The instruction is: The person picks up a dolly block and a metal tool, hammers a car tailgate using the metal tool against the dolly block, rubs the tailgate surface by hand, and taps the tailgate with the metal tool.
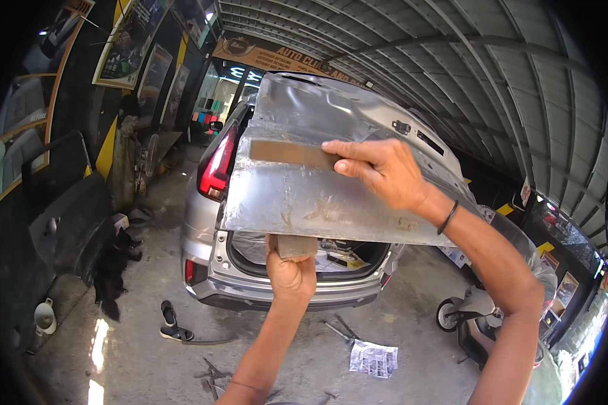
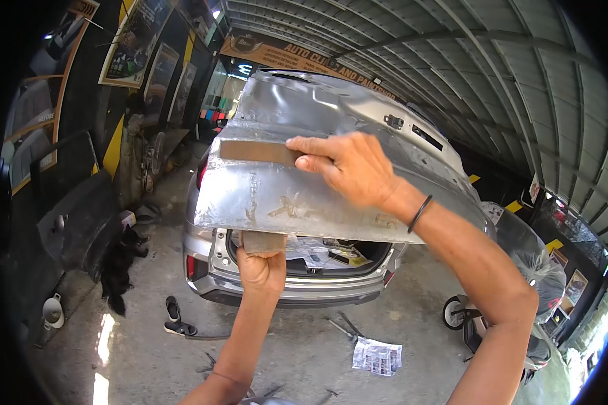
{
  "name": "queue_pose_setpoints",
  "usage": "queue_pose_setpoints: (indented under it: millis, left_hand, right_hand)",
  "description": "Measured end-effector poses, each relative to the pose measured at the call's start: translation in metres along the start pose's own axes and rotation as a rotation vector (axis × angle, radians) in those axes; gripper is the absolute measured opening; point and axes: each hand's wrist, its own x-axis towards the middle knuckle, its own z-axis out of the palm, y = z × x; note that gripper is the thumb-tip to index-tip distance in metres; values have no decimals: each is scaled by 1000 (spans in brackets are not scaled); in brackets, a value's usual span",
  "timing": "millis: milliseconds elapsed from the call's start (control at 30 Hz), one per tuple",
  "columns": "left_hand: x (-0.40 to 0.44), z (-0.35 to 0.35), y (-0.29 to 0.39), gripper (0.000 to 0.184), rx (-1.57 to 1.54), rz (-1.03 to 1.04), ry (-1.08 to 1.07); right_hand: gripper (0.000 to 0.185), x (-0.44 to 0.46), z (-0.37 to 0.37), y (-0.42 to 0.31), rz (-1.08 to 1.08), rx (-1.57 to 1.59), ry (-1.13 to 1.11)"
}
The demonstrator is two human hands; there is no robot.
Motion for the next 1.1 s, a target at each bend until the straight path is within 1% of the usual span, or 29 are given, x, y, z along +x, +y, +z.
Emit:
queue_pose_setpoints:
  millis: [67, 133, 167, 200, 233, 267, 300, 333, 400, 433, 467, 533, 567, 600, 667, 700, 733, 800, 833, 867, 933, 967, 1000, 1033, 1067, 1100]
  left_hand:
    - [-2, 0, -2, 32, 10, 9, 43]
    - [1, 0, -1, 34, -43, -13, -11]
    - [-1, -1, 0, 34, -44, -15, -6]
    - [-1, -2, 1, 30, -52, -6, -59]
    - [-2, -3, 3, 26, -55, 2, -115]
    - [-2, -5, 3, 26, -47, 2, -117]
    - [-2, -7, 3, 26, -34, 4, -82]
    - [-1, -8, 1, 26, -29, 11, -46]
    - [2, -10, 4, 27, -60, -1, -51]
    - [4, -9, 4, 27, -98, -12, -55]
    - [2, -9, 2, 27, -98, -20, -52]
    - [3, -2, 1, 34, 57, 23, 44]
    - [3, 0, 1, 34, 63, 25, 42]
    - [2, 2, 1, 33, 62, 30, 40]
    - [-2, 5, -1, 32, 60, 35, 47]
    - [-1, 12, -3, 32, 60, 29, 81]
    - [-1, 15, -4, 31, 57, 22, 119]
    - [-3, 7, -5, 32, 40, 6, 91]
    - [-1, 4, -5, 32, 23, -6, 53]
    - [1, 0, -6, 32, 27, -3, 51]
    - [1, -5, -8, 32, 88, 36, -33]
    - [2, -5, -8, 32, 86, 37, -33]
    - [3, 2, -6, 33, 38, 10, 10]
    - [2, 6, -5, 33, -9, -20, 57]
    - [1, 7, -5, 33, -17, -19, 57]
    - [1, 7, -6, 32, 37, 3, 57]
  right_hand:
    - [34, 5, -2, 2, 24, 25, 42]
    - [34, 8, -2, -7, 131, 445, 241]
    - [34, 6, 6, -7, 92, 545, 323]
    - [34, 2, 12, -1, 95, 546, 321]
    - [34, 0, 16, 6, 10, 391, 225]
    - [35, -1, 18, 11, -78, 236, 131]
    - [34, 7, 4, 7, 22, 74, 46]
    - [34, 10, 1, 7, 18, 72, 50]
    - [33, 11, 0, 7, 162, 435, 260]
    - [34, 9, -2, 3, 138, 497, 333]
    - [34, 2, 0, 5, 147, 494, 333]
    - [34, -9, 8, 15, 8, 48, -20]
    - [34, -10, 11, 21, 5, 267, 112]
    - [34, -6, 6, 22, 5, 270, 114]
    - [35, 3, -6, 22, 192, 326, 197]
    - [35, 3, -5, 21, 226, 473, 272]
    - [35, 3, 1, 21, 221, 470, 269]
    - [35, -4, 16, 19, 46, 482, 264]
    - [34, -5, 13, 17, 50, 205, -7]
    - [34, -2, 6, 15, 47, 208, -3]
    - [35, 8, -3, 11, 80, 175, 79]
    - [35, 11, 0, 13, 136, 314, 182]
    - [35, 13, 2, 13, 132, 309, 184]
    - [35, 10, 5, 11, 130, 400, 268]
    - [35, 8, 8, 10, 126, 491, 349]
    - [34, 3, 14, 16, 34, 360, 186]
